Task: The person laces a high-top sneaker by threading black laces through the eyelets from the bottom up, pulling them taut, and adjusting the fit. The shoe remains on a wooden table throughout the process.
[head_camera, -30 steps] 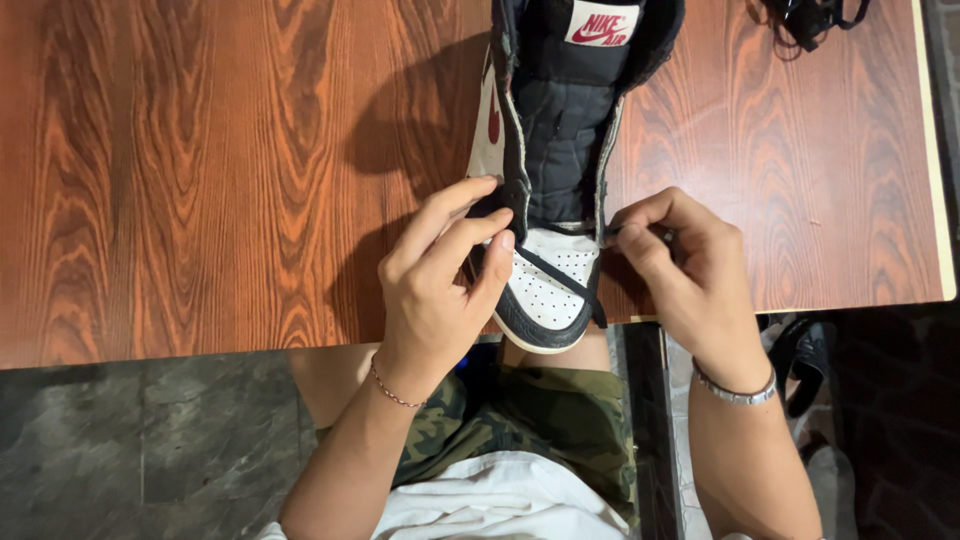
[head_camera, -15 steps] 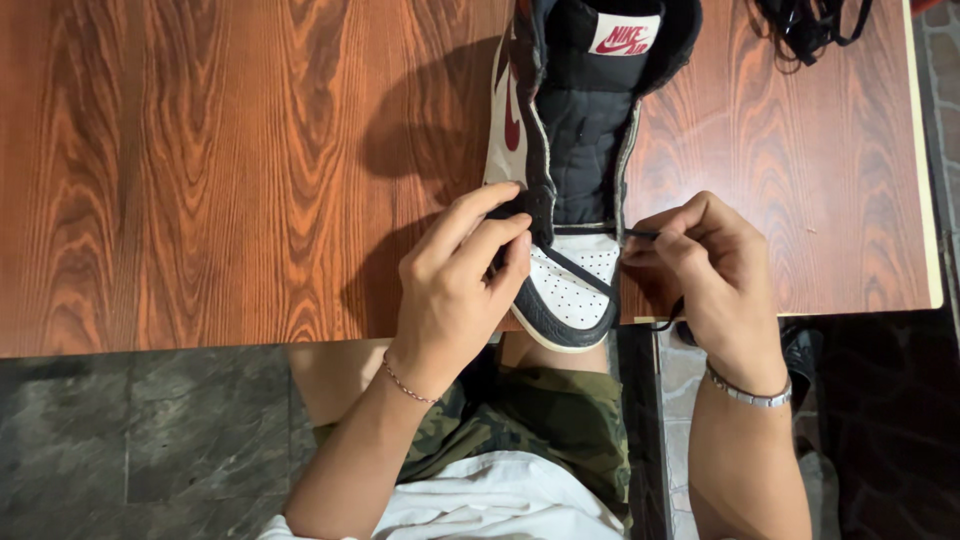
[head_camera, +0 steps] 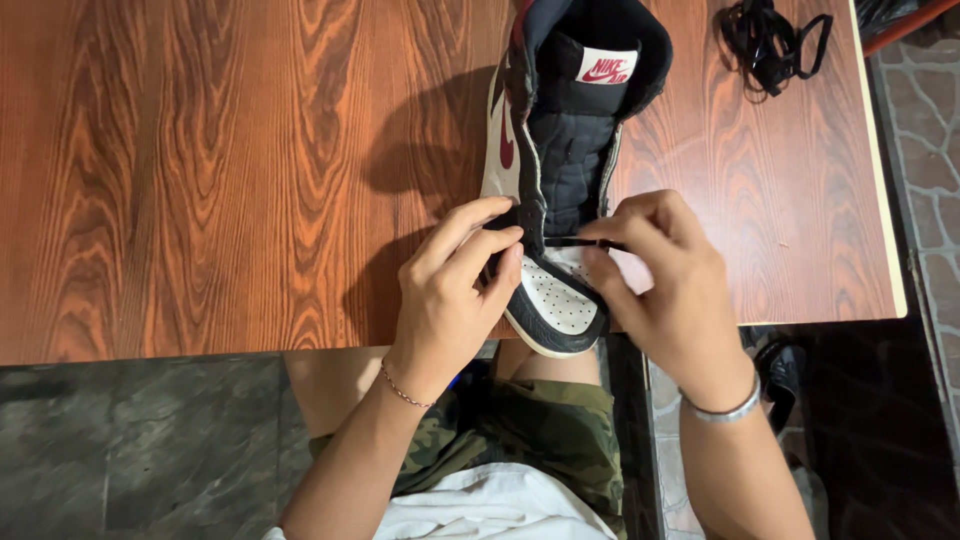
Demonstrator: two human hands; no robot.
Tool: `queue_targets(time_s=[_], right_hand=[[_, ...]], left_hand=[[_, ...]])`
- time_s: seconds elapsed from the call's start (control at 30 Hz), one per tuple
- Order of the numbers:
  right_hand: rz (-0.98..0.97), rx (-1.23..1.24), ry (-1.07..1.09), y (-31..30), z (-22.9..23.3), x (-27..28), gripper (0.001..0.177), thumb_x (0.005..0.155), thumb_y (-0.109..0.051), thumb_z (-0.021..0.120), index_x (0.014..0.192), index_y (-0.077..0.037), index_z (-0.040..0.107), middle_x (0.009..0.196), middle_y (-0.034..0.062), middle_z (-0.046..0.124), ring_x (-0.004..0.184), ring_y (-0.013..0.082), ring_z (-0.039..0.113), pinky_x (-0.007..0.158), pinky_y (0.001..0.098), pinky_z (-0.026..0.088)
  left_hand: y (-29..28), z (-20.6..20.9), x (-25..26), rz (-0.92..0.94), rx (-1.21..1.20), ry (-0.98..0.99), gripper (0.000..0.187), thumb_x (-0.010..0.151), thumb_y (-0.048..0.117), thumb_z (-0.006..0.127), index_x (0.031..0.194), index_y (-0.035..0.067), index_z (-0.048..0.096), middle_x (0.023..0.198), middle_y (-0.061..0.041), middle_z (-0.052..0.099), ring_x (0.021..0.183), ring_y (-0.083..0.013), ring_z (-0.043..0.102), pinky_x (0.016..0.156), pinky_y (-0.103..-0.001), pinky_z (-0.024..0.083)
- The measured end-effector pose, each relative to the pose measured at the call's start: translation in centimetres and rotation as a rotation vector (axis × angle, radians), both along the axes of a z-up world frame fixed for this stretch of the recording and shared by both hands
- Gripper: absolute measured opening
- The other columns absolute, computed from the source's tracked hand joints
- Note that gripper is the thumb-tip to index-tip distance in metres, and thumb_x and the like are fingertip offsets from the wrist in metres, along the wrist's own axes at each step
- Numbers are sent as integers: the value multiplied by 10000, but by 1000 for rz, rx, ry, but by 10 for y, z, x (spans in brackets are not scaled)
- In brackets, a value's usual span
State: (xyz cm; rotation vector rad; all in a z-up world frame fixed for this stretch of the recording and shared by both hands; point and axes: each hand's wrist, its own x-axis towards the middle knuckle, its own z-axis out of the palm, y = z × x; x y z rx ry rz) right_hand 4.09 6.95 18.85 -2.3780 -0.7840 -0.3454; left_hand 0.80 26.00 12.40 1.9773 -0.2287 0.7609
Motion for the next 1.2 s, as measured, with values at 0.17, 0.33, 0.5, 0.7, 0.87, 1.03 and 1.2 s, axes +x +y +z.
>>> queue_targets(time_s=[0.17,0.33,0.5,0.7,0.87,1.03,1.2], right_hand=[[-35,-144,-90,10,0,3,155,874,-135,819,1006,-89,752,1012,112,575,850,271,617,731,377,500],[59,-172,-215,14,0,9,184,850,-167,831,1012,-106,769,988,105,522,956,305,542,813,403,450],[79,-214,-127,19,-3,12,163,852,-118,810,981,-67,725,971,114,522,923,301,548,766,418,416],[65,-157,-161,22,-7,9,173,819,-57,775,956,-41,670,1022,147,511,969,338,551,836,432,464],[1,-98,-145,18,-13,6,157,821,-23,764,950,-31,674,1036,156,534,891,314,589,782,397,503],[-3,180,34,-9,-9,12,101,993,-15,698,1086,10,666,1133,111,602,994,192,657,872,309,540],[24,284,363,-31,-14,13,147,980,-30,665,1092,64,656,980,63,702,923,84,685,849,239,546]], left_hand=[[1,1,-1,-17,-16,8,94,941,9,733,1026,-16,700,1237,-115,685,1000,-246,758,848,-327,620],[1,1,0,-11,-17,-7,105,933,12,734,1030,-17,706,1235,-114,684,1007,-258,753,851,-330,619],[1,1,0,-28,-33,9,91,940,8,730,1021,-20,701,1239,-119,682,1001,-256,757,843,-326,622],[0,2,1,-15,-25,-5,94,926,1,732,1011,-23,699,1224,-122,681,991,-263,754,836,-327,623],[1,2,0,-25,-42,11,91,928,-1,730,1010,-26,698,1216,-121,682,978,-256,755,824,-321,627],[2,1,0,-17,-50,3,97,920,9,739,1002,-21,697,1217,-117,684,981,-253,755,824,-322,625],[1,0,1,-21,-65,1,97,923,11,741,1000,-22,691,1219,-115,685,988,-246,757,834,-322,621]])
